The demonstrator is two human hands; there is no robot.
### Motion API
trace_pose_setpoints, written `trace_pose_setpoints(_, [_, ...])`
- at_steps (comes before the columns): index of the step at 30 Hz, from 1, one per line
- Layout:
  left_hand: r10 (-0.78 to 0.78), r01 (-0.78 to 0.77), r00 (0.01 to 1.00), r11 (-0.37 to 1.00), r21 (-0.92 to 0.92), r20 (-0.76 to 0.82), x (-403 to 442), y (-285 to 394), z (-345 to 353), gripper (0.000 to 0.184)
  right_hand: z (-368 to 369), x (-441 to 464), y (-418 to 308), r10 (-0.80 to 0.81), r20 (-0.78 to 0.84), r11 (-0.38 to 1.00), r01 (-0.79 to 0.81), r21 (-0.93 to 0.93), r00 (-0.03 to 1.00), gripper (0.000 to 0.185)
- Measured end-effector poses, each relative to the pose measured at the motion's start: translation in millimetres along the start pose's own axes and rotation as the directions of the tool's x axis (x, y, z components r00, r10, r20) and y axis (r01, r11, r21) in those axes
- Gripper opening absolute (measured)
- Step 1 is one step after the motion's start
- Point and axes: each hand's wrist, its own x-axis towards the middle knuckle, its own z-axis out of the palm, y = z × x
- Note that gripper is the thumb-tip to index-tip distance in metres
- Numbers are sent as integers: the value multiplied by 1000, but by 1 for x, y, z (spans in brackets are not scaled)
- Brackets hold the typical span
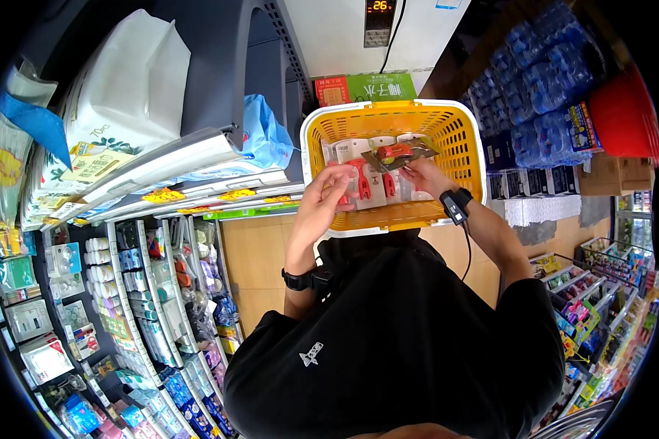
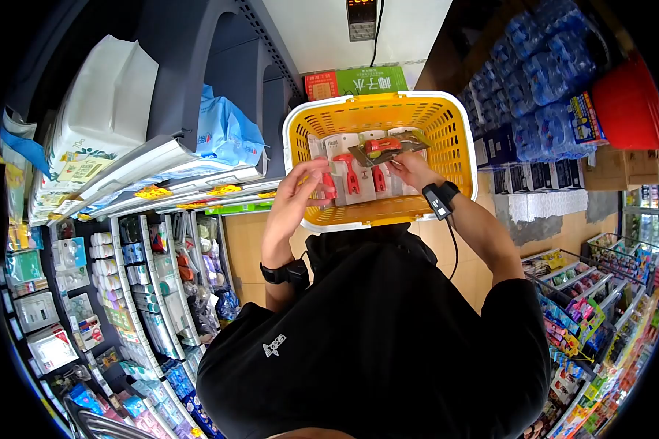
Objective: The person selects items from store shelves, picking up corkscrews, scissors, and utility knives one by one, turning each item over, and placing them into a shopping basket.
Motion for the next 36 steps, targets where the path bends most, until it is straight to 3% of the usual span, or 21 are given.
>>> trace_pose_setpoints(11, [-12,12,1000,1000,-10,-20,-4,-4,-6,32,31,35,25,-46,-142,977,74,202,989,25])
trace_pose_setpoints(15, [-24,24,999,1000,-4,-22,-4,-6,-7,33,32,46,27,-56,-127,982,77,172,990,24])
trace_pose_setpoints(17, [-16,16,1000,1000,-1,-23,-4,-6,-7,33,41,43,23,11,-252,983,36,182,968,24])
trace_pose_setpoints(24, [-15,15,999,1000,10,-44,-7,-8,-8,35,15,89,43,34,-256,979,19,205,966,21])
trace_pose_setpoints(27, [-15,15,999,1000,8,-43,-8,-5,-8,35,2,101,45,101,-217,986,-67,155,971,17])
trace_pose_setpoints(31, [-6,6,999,1000,10,-45,-6,-7,-9,35,-1,97,36,231,-174,965,-248,-83,957,11])
trace_pose_setpoints(36, [-12,12,999,1000,4,-37,-2,-7,-9,34,-17,110,36,222,-153,953,-248,-175,963,14])
